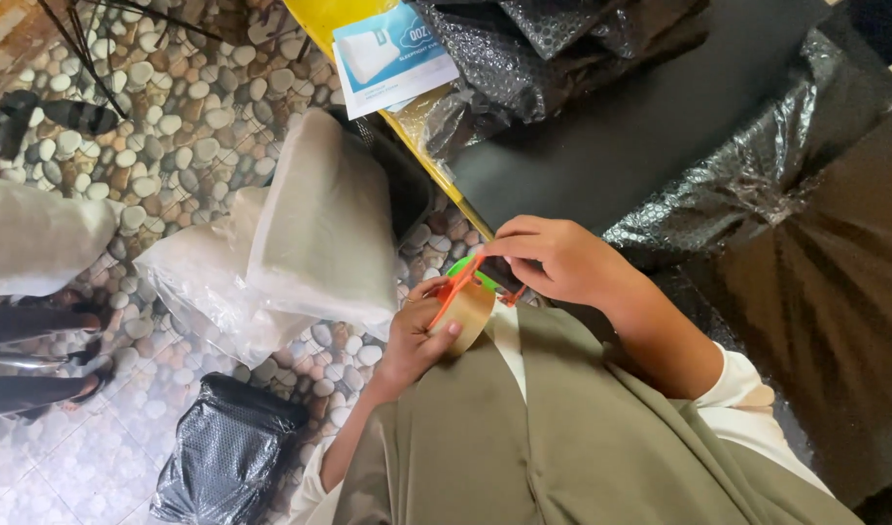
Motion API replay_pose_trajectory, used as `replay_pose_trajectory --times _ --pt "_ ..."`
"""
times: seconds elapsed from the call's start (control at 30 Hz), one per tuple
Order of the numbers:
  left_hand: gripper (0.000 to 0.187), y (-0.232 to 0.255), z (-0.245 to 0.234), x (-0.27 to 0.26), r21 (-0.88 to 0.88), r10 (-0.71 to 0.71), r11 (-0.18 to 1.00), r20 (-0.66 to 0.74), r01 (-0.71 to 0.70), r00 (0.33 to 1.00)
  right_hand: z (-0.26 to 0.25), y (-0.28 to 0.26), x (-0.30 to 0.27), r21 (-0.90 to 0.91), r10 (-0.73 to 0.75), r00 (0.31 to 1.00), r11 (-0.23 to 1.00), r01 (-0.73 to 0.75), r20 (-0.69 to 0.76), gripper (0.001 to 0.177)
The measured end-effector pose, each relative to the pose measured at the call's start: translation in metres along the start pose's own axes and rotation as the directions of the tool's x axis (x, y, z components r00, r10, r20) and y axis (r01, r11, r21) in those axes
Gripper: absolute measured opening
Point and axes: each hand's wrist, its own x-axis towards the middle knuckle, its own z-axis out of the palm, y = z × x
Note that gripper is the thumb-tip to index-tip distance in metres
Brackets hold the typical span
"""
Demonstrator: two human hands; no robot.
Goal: Wrapping a pillow in bubble wrap and securing it with adhesive tape.
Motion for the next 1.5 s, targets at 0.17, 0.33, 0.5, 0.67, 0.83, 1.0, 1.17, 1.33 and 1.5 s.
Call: replay_pose_trajectory --times 0.17,0.33,0.5,0.67,0.83,1.0,1.17,1.33,1.5 --pt "0.029 0.007 0.006 0.0 0.009 0.027 1.0 0.056 -0.027 0.998 -0.008 -0.01 -0.026 -0.101 -0.047 0.999 0.994 0.045 -0.014 0.024" --pt "0.03 0.03 0.004 0.007 0.031 0.043 0.998 0.076 -0.046 0.996 -0.01 -0.008 -0.038 -0.057 -0.009 0.999 0.998 0.007 -0.042 0.021" --pt "0.033 0.044 0.005 0.014 0.047 0.076 0.996 0.088 -0.08 0.993 -0.012 -0.003 -0.043 -0.011 0.119 0.993 0.993 -0.119 -0.019 0.011" --pt "0.038 0.04 0.012 0.011 0.141 0.123 0.981 0.09 -0.135 0.988 -0.012 0.006 -0.047 -0.11 0.182 0.98 0.979 -0.173 0.079 0.005" --pt "0.039 0.051 0.017 0.016 0.201 0.091 0.974 0.062 -0.102 0.994 -0.01 0.002 -0.063 -0.27 0.158 0.974 0.956 -0.111 0.16 0.01" --pt "0.042 0.082 0.01 0.028 0.199 0.032 0.979 0.067 -0.045 0.997 -0.015 -0.011 -0.064 -0.148 0.309 0.92 0.949 -0.28 0.239 0.008" --pt "0.032 0.102 0.009 0.041 0.221 -0.03 0.975 0.131 0.0 0.991 -0.016 -0.014 -0.063 0.039 0.534 0.826 0.835 -0.549 0.178 0.03" --pt "0.034 0.114 0.011 0.032 0.293 -0.374 0.899 0.123 0.326 0.919 -0.01 -0.021 -0.071 0.029 0.553 0.828 0.83 -0.558 0.092 0.028" --pt "0.041 0.123 0.004 0.045 0.246 -0.421 0.895 0.195 0.372 0.886 -0.019 -0.038 -0.064 -0.036 0.573 0.807 0.818 -0.574 0.14 0.029"
